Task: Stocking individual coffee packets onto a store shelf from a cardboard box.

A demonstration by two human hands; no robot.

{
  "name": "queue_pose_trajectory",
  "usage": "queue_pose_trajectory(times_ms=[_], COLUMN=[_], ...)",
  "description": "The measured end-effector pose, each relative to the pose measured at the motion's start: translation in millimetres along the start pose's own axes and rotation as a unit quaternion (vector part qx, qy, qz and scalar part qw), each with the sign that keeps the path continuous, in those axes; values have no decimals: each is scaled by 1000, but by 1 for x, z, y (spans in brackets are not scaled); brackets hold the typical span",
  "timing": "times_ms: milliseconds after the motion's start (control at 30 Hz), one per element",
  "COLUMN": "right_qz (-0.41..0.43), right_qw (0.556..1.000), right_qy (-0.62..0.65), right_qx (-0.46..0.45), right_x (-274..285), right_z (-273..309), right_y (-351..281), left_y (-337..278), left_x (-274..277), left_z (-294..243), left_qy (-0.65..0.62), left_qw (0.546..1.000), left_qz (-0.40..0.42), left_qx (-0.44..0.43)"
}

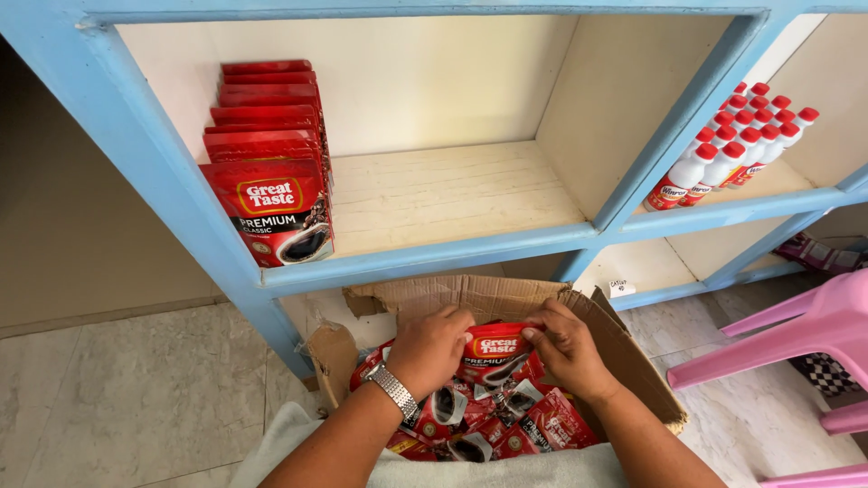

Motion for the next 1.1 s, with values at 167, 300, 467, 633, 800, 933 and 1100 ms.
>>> queue_pose_trajectory(times_ms=[167, 300, 467, 633, 800, 933, 1100], right_qz=[41, 62, 84, 75, 76, 76, 73], right_qw=[995, 988, 970, 973, 974, 976, 977], right_qy=[78, -142, -222, -214, -212, -195, -187], right_qx=[-46, -11, 43, 38, 24, 54, 73], right_x=[-12, -31, -38, -40, -45, -45, -43], right_z=[-17, 35, 30, 29, 28, 30, 28], right_y=[-3, 2, -3, -4, -3, -4, -6], left_y=[0, 1, -4, -5, -8, -7, -7], left_x=[4, -9, -17, -21, -22, -17, -22], left_z=[12, 13, -3, -5, -13, -15, -18], left_qy=[3, -7, 29, 55, 72, 72, 92], left_qw=[999, 1000, 998, 997, 994, 994, 991], left_qz=[-38, -6, 50, 30, -1, -15, -15], left_qx=[0, -18, -32, -50, -84, -85, -94])
Point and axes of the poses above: each hand's wrist, its own y-axis towards the middle knuckle, its own x-axis out of the back of the hand, z = x × y, the point moved 7 cm from there along y, towards the middle knuckle, and after that the axes turned 14 degrees about y, right-handed, at the moved point
